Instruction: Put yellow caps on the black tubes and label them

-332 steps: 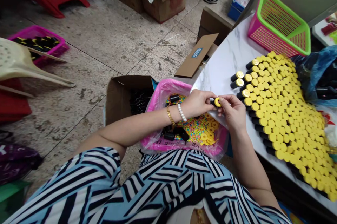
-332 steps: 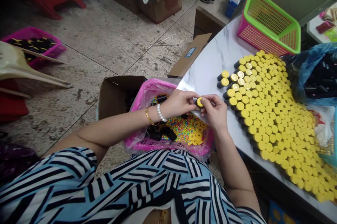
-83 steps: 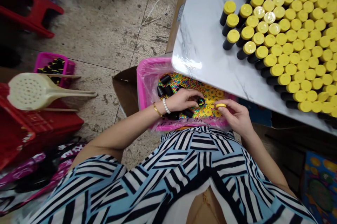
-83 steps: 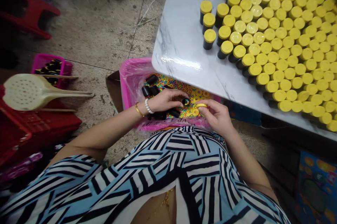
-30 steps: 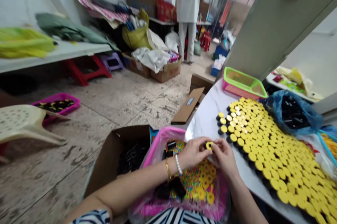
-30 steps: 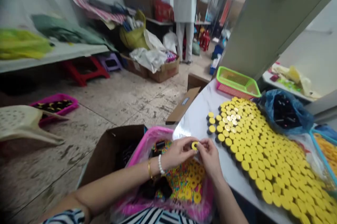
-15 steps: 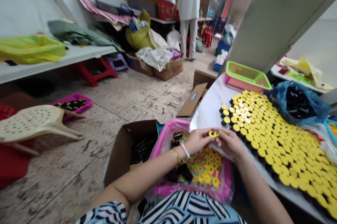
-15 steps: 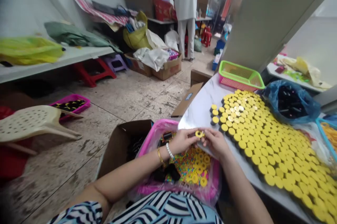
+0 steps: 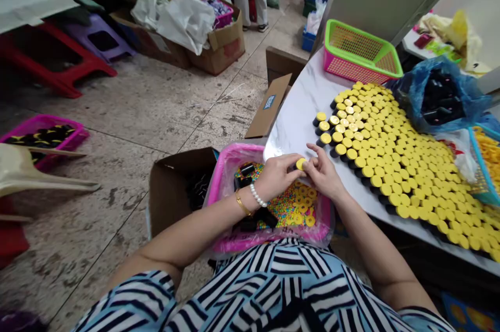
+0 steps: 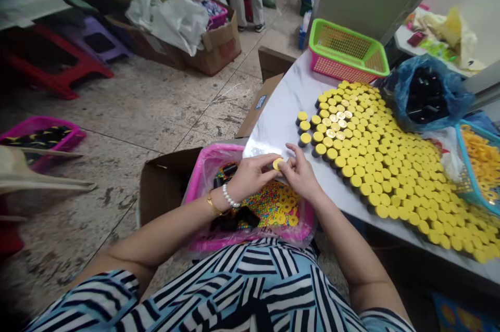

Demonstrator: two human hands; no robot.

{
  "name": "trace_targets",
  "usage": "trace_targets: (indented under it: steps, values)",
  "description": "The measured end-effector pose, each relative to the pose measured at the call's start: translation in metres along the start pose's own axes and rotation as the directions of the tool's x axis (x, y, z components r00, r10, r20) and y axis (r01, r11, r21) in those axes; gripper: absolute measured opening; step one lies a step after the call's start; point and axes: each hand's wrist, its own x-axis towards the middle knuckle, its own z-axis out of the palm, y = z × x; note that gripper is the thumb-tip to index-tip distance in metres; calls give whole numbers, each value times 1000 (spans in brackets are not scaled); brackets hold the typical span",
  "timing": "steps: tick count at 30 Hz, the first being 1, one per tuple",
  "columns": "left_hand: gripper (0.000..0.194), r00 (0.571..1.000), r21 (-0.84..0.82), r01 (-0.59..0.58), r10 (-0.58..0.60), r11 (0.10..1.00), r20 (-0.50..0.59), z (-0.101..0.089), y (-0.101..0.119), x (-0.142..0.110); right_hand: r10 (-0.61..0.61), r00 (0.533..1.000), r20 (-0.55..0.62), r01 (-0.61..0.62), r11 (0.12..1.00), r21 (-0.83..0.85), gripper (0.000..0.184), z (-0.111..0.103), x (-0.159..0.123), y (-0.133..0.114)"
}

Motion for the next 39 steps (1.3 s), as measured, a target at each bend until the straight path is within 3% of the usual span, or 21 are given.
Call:
trace_targets:
  steps: [2, 5, 10, 12, 14, 17, 19, 20, 22, 25, 27, 29, 31, 34, 36, 39]
  values:
    - [19, 999, 134, -28, 32, 991, -29, -7, -1, 7, 2, 998, -64, 7, 992, 129, 58, -1, -17, 2]
    - [30, 995, 288, 15, 13, 957, -95, -9, -9, 31, 19, 986, -168, 11, 984, 178, 42, -3, -52, 7]
    - [34, 990, 236, 106, -80, 966, -118, 11, -21, 89, 59, 989, -137, -59, 998, 4, 24, -3, -94, 22]
    - [37, 989, 177, 102, -80, 979, -128, 17, -18, 95, 39, 995, -89, -50, 990, -131, 23, -2, -100, 32]
    - [37, 985, 146, 73, -49, 987, -163, 16, -14, 80, -9, 999, -40, -3, 958, -286, 23, -4, -104, 43]
    - [23, 986, 216, -23, 58, 976, -156, 6, -14, 21, -17, 1000, 0, 15, 912, -410, 23, -11, -112, 62]
    - [17, 990, 321, -136, 137, 937, 19, -4, -25, -23, 13, 1000, -10, -16, 893, -450, 24, -15, -116, 75]
    - [18, 982, 393, -173, 128, 903, 137, -8, -34, -41, 26, 1000, -12, -29, 876, -481, 25, -16, -117, 81]
    - [27, 961, 552, -177, 22, 815, 276, -14, -55, -65, 55, 998, -12, -52, 813, -580, 28, -13, -113, 91]
    - [38, 929, 680, -140, -141, 720, 341, -13, -79, -72, 127, 992, -20, -99, 651, -752, 38, -1, -97, 96]
    - [41, 908, 624, -180, -117, 760, 403, -8, -83, -69, 156, 988, -20, -107, 575, -811, 43, 8, -85, 93]
    - [52, 907, 504, -222, -14, 835, 422, -4, -76, -67, 141, 990, -3, -82, 556, -827, 44, 14, -76, 89]
    - [52, 951, 439, -168, 28, 883, 307, -3, -64, -66, 104, 995, -6, -62, 545, -836, 42, 17, -69, 85]
    - [26, 985, 519, 41, -120, 854, 120, 0, -52, -65, 55, 998, -15, -41, 508, -860, 41, 19, -61, 85]
    - [42, 960, 622, 93, -236, 777, 152, 8, -52, -61, 53, 999, 1, -25, 499, -866, 43, 20, -53, 88]
    - [51, 907, 711, 18, -311, 703, 285, 28, -59, -52, 70, 996, 58, 15, 503, -864, 44, 25, -40, 96]
